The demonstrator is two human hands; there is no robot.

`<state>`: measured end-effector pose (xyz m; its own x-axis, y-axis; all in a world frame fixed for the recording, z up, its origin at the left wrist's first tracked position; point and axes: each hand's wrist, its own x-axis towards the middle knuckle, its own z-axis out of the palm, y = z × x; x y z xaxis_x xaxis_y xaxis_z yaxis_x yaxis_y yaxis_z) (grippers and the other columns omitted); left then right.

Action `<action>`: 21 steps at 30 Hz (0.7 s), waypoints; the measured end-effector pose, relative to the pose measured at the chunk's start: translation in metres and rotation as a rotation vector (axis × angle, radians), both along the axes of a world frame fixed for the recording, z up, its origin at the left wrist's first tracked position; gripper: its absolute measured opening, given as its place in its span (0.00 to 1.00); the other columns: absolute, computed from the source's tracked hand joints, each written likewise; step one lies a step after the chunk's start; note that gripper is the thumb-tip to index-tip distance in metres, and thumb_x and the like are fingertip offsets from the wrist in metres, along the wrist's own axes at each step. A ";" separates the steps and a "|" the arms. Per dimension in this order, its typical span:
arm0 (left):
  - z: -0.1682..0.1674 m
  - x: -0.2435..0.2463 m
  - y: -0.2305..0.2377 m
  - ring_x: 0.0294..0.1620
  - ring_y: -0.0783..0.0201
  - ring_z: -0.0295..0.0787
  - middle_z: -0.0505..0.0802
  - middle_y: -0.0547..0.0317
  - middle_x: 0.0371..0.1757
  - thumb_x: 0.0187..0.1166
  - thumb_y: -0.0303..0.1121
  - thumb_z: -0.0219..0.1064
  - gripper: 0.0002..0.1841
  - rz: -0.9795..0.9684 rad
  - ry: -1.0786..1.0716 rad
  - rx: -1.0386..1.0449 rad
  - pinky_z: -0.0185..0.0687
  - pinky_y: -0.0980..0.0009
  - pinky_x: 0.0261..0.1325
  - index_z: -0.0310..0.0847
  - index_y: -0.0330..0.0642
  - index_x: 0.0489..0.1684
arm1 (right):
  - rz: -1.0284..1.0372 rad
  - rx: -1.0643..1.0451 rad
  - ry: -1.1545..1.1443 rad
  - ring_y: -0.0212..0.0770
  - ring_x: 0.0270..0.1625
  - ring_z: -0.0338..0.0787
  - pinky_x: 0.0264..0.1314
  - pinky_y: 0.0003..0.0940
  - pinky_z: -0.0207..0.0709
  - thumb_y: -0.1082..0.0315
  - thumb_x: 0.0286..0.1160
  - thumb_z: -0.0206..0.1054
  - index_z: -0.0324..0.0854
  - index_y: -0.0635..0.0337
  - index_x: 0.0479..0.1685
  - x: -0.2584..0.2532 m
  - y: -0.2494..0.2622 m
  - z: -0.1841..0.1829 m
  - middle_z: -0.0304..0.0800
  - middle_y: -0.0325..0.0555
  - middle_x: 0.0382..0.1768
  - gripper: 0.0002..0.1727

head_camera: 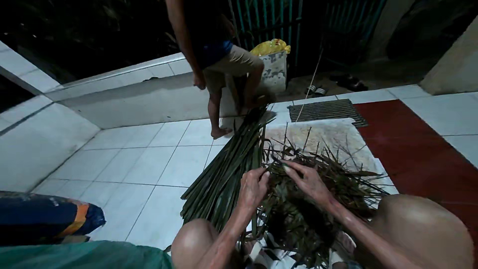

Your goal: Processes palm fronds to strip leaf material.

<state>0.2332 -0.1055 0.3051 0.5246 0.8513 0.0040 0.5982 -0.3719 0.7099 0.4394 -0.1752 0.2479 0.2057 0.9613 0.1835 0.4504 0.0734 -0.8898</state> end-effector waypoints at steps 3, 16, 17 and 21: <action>-0.003 -0.001 0.001 0.25 0.66 0.88 0.92 0.61 0.26 0.88 0.38 0.59 0.15 -0.005 -0.084 -0.082 0.88 0.65 0.36 0.92 0.42 0.46 | 0.049 0.008 0.010 0.31 0.51 0.92 0.59 0.37 0.85 0.46 0.90 0.55 0.84 0.43 0.74 -0.005 0.000 -0.003 0.95 0.38 0.56 0.24; 0.001 0.002 -0.008 0.14 0.68 0.77 0.90 0.59 0.22 0.89 0.38 0.62 0.14 -0.004 -0.221 -0.308 0.70 0.72 0.17 0.93 0.41 0.45 | -0.200 -0.020 -0.100 0.40 0.58 0.93 0.64 0.50 0.84 0.43 0.89 0.53 0.84 0.37 0.75 0.008 0.009 -0.001 0.95 0.39 0.58 0.25; 0.001 0.002 -0.009 0.15 0.67 0.78 0.90 0.59 0.22 0.89 0.38 0.62 0.14 -0.009 -0.217 -0.315 0.72 0.72 0.17 0.93 0.41 0.47 | -0.217 -0.028 -0.087 0.40 0.58 0.93 0.64 0.50 0.83 0.43 0.89 0.53 0.85 0.37 0.75 0.012 0.011 -0.002 0.95 0.40 0.58 0.25; -0.001 -0.001 -0.014 0.15 0.68 0.77 0.90 0.59 0.22 0.89 0.38 0.62 0.14 -0.051 -0.220 -0.331 0.70 0.73 0.17 0.94 0.42 0.47 | -0.357 -0.040 -0.031 0.45 0.56 0.93 0.62 0.56 0.83 0.46 0.89 0.56 0.86 0.39 0.73 0.033 0.021 -0.003 0.95 0.44 0.54 0.23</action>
